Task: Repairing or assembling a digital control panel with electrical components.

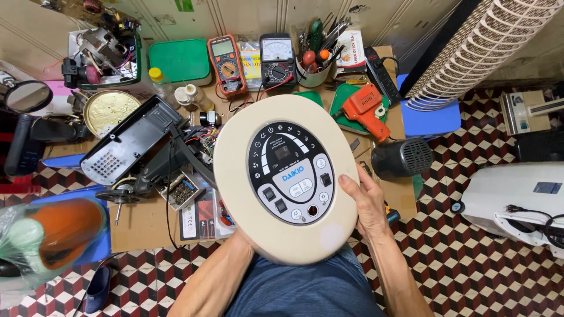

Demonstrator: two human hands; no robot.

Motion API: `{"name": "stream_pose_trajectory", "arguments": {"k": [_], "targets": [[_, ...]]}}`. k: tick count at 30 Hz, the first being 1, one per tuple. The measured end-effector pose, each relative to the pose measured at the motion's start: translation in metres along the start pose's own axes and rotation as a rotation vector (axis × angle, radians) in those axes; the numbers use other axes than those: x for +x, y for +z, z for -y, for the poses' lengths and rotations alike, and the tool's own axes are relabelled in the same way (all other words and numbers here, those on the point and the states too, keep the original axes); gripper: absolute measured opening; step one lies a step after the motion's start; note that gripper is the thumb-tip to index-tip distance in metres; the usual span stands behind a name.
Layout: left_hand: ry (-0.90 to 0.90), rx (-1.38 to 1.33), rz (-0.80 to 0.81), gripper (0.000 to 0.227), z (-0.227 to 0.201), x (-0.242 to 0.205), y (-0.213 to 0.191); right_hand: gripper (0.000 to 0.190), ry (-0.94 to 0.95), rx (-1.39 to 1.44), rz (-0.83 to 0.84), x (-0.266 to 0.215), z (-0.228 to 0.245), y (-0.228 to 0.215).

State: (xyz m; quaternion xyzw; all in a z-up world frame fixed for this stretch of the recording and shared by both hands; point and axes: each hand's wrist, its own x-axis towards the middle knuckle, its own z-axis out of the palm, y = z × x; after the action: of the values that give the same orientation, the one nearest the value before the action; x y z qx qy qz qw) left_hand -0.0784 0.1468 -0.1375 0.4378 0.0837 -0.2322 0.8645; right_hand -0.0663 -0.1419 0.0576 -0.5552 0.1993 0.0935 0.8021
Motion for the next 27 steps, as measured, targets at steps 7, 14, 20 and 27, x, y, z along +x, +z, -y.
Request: {"name": "stream_pose_trajectory", "arguments": {"k": [7,14,20,27], "targets": [[-0.005,0.011,0.018,0.031,-0.002,0.002,0.003,0.063,0.066,-0.064,-0.018,0.006,-0.011,-0.011],[-0.024,0.038,0.049,0.031,-0.001,0.004,0.002,0.065,0.080,-0.018,-0.062,0.008,-0.009,-0.001],[-0.028,0.051,0.099,0.031,-0.002,0.016,0.013,0.070,0.044,-0.062,-0.022,0.024,-0.005,-0.016],[-0.030,0.082,0.155,0.031,-0.008,0.027,0.023,0.079,-0.042,-0.220,0.150,0.052,0.006,-0.037]]}}
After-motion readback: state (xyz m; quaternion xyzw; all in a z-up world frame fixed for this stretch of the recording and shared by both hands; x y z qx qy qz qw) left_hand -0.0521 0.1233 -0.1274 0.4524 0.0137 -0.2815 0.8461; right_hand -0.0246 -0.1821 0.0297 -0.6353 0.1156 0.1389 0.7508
